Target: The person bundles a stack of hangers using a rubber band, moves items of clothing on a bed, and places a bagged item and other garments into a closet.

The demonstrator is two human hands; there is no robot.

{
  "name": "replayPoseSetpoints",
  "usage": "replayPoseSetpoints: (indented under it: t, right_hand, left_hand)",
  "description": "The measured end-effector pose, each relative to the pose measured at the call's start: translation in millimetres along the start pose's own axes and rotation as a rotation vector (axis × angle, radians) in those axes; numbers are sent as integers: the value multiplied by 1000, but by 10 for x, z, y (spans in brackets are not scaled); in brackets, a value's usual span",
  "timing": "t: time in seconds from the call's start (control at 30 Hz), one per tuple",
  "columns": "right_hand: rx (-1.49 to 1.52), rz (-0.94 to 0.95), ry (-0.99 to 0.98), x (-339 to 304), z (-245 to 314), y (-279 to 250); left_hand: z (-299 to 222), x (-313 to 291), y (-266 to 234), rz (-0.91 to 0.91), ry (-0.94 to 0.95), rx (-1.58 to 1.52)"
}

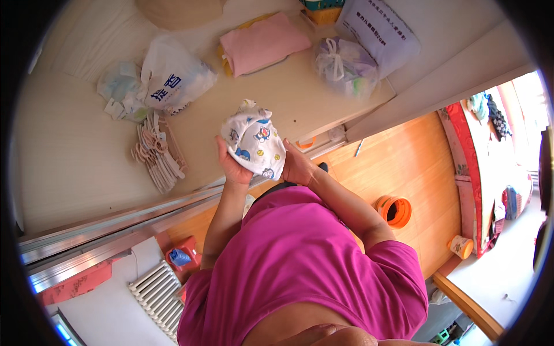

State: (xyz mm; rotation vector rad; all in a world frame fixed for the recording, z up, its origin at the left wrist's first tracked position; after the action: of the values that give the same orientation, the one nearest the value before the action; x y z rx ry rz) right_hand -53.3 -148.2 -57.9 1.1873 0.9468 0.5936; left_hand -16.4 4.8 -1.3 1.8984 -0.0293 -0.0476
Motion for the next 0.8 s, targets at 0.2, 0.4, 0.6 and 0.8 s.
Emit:
replayPoseSetpoints:
  t: [0.2,0.4,0.6,0.8]
  right_hand:
    - [-11,-135,-213,-225,-171,-429]
    - [162,9,-342,-837,-224,-354]
    - [347,-238,-337,-1267,-606,-738]
    - [392,-467,-471,-2071,-949,-1133]
  left_hand:
    - [328,-326,-502,-206,-179,1]
    - [595,-623,33,-134,-167,11]
    - [1106,-1130,136,-90,-335,-45]
    - [1621,-1674,-167,-330,-339,242]
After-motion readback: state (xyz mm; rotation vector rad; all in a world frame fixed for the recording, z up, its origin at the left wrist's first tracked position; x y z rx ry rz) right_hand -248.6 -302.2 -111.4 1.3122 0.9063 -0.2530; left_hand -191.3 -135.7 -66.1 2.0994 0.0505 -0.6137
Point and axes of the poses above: each hand's wrist, its own x-axis towards the middle knuckle, its own y-axis out of the palm, z = x × y, the point moved 3 cm from there along x, towards the middle knuckle, and after that the axes turned 13 degrees about y, right-handed, at the moved point
